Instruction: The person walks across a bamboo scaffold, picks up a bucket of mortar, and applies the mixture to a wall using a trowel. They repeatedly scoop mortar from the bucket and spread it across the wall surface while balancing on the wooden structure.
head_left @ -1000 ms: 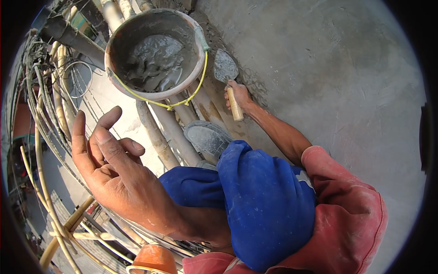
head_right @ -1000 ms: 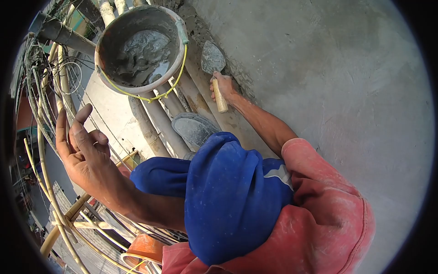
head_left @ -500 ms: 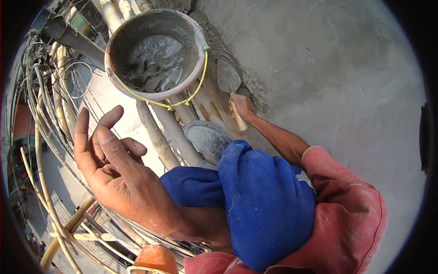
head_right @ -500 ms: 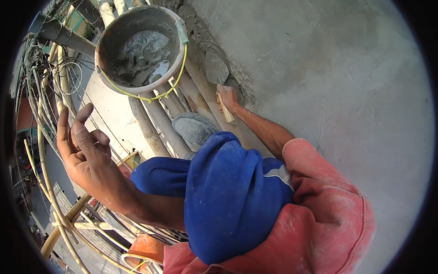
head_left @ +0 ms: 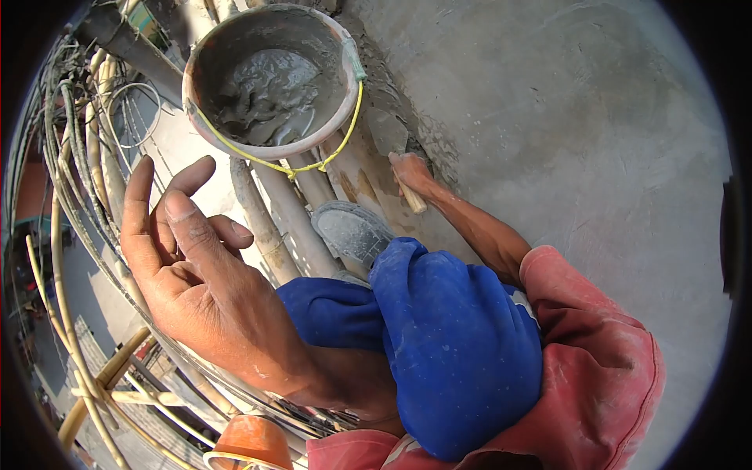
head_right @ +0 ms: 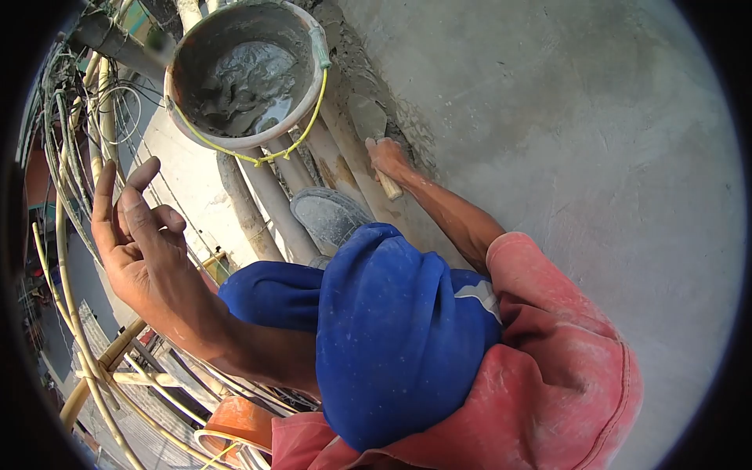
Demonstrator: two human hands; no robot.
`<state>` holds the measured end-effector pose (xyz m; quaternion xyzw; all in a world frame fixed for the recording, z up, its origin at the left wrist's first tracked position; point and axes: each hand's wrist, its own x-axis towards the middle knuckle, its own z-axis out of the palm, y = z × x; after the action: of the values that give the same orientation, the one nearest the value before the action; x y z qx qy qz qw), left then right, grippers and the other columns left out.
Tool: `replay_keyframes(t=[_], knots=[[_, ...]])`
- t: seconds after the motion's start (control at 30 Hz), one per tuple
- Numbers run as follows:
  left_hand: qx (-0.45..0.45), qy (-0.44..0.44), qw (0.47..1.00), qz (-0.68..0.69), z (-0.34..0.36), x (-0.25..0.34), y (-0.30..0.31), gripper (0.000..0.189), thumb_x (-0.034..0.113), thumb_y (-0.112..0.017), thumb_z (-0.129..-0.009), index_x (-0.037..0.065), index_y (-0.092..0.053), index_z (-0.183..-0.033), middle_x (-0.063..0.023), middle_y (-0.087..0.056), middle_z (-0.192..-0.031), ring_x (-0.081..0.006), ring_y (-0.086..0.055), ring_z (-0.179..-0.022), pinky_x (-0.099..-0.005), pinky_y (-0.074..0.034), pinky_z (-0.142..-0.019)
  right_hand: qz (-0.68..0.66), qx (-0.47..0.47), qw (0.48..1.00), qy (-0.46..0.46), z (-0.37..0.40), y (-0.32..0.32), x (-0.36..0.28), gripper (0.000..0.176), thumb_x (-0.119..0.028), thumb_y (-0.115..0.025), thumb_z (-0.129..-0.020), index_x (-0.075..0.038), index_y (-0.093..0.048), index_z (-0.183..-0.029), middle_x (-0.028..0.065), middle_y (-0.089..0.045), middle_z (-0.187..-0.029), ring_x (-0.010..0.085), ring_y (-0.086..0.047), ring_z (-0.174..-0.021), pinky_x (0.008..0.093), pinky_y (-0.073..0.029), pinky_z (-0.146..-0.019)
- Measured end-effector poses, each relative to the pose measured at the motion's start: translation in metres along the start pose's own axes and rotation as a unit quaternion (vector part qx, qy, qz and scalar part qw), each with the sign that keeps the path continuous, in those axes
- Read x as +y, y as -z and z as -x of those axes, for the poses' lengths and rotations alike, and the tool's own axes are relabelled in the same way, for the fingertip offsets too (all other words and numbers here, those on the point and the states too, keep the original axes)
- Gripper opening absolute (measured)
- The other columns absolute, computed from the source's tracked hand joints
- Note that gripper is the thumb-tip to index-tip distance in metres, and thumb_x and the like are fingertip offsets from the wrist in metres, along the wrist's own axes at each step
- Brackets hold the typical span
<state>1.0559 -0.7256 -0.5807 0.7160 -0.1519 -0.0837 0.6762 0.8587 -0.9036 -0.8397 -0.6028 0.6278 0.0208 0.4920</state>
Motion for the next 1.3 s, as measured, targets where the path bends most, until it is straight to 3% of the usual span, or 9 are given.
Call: replay_keyframes(t=[0.3, 0.43, 0.5, 0.53, 0.63, 0.7, 0.8, 1.07, 1.3], knots=[[-0.012, -0.003, 1.0, -0.024, 0.002, 0.003, 0.0, 0.035, 0.016, -0.048, -0.093, -0.001, -0.046, -0.123, -0.007, -0.064, -0.096, -0.0003, -0.042, -0.057, -0.0122, -0.031, -0.048, 0.038, 0.064, 0.994, 0.081, -0.024, 0.005, -0.023, 0.046, -0.035, -0.043, -0.09, 0.006, -0.054, -0.07, 0.011, -0.053, -0.056, 0.0218, -0.054, -0.041, 0.035, -0.045, -0.04], [-0.008, 0.004, 1.0, -0.016, 0.001, 0.0, 0.0, 0.034, 0.016, -0.048, -0.093, -0.001, -0.045, -0.123, -0.007, -0.064, -0.096, -0.0005, -0.042, -0.057, -0.0123, -0.032, -0.049, 0.012, 0.03, 0.999, 0.042, -0.02, 0.005, -0.028, 0.047, -0.034, -0.042, -0.09, 0.007, -0.053, -0.069, 0.0115, -0.052, -0.056, 0.0229, -0.055, -0.042, 0.0355, -0.045, -0.04], [-0.013, -0.004, 1.0, -0.013, 0.001, -0.001, 0.001, 0.034, 0.016, -0.049, -0.093, -0.001, -0.045, -0.122, -0.0073, -0.064, -0.096, -0.0005, -0.042, -0.057, -0.0119, -0.031, -0.048, 0.021, 0.0, 0.999, 0.04, -0.012, 0.001, -0.026, 0.053, -0.036, -0.044, -0.088, 0.012, -0.054, -0.068, 0.0201, -0.058, -0.061, 0.0312, -0.061, -0.05, 0.0417, -0.051, -0.058], [-0.009, -0.007, 1.0, -0.027, 0.001, -0.001, 0.002, 0.035, 0.016, -0.049, -0.093, -0.001, -0.045, -0.122, -0.0074, -0.064, -0.096, -0.0003, -0.041, -0.057, -0.0117, -0.03, -0.047, 0.084, -0.014, 0.995, 0.051, -0.017, 0.002, -0.023, 0.054, -0.038, -0.043, -0.088, 0.014, -0.058, -0.079, 0.0242, -0.063, -0.077, 0.0374, -0.064, -0.068, 0.0454, -0.051, -0.071], [-0.008, -0.012, 0.999, -0.038, 0.002, 0.0, 0.0, 0.035, 0.017, -0.05, -0.092, -0.001, -0.045, -0.122, -0.0079, -0.064, -0.096, 0.0006, -0.04, -0.056, -0.011, -0.029, -0.045, 0.144, 0.056, 0.982, 0.108, -0.044, -0.008, -0.022, 0.054, -0.039, -0.042, -0.087, 0.011, -0.06, -0.091, 0.0272, -0.062, -0.093, 0.0421, -0.061, -0.088, 0.0468, -0.047, -0.082], [-0.006, -0.025, 0.999, -0.048, 0.003, -0.001, 0.0, 0.035, 0.016, -0.049, -0.092, -0.002, -0.045, -0.122, -0.0084, -0.064, -0.097, 0.0009, -0.039, -0.055, -0.0115, -0.028, -0.045, 0.102, 0.05, 0.992, 0.056, -0.051, -0.003, -0.048, 0.053, -0.04, -0.041, -0.086, 0.008, -0.06, -0.099, 0.0286, -0.059, -0.102, 0.0415, -0.056, -0.101, 0.0471, -0.045, -0.086], [-0.013, -0.034, 0.997, -0.07, 0.005, 0.003, -0.002, 0.034, 0.016, -0.048, -0.093, -0.002, -0.045, -0.121, -0.0089, -0.064, -0.096, 0.0007, -0.038, -0.055, -0.013, -0.027, -0.044, 0.097, 0.129, 0.982, 0.095, -0.075, -0.007, -0.071, 0.053, -0.04, -0.038, -0.088, 0.008, -0.062, -0.089, 0.0262, -0.062, -0.088, 0.0399, -0.06, -0.091, 0.0455, -0.045, -0.083], [-0.01, -0.028, 0.997, -0.075, 0.002, 0.001, -0.002, 0.032, 0.016, -0.047, -0.093, -0.001, -0.046, -0.12, -0.0099, -0.063, -0.098, 0.0, -0.039, -0.053, -0.0146, -0.026, -0.044, 0.181, 0.044, 0.978, 0.098, -0.066, -0.037, -0.052, 0.043, -0.035, -0.042, -0.084, -0.002, -0.064, -0.102, 0.0242, -0.06, -0.106, 0.0403, -0.057, -0.101, 0.0479, -0.044, -0.085], [-0.009, -0.039, 0.996, -0.077, 0.002, -0.001, 0.002, 0.035, 0.019, -0.048, -0.094, 0.0, -0.046, -0.123, -0.009, -0.064, -0.094, -0.0018, -0.041, -0.052, -0.0146, -0.028, -0.041, 0.075, 0.135, 0.986, 0.062, -0.091, -0.034, -0.087, 0.045, -0.034, -0.04, -0.085, 0.001, -0.064, -0.102, 0.0239, -0.059, -0.109, 0.0386, -0.055, -0.105, 0.0467, -0.041, -0.09]])
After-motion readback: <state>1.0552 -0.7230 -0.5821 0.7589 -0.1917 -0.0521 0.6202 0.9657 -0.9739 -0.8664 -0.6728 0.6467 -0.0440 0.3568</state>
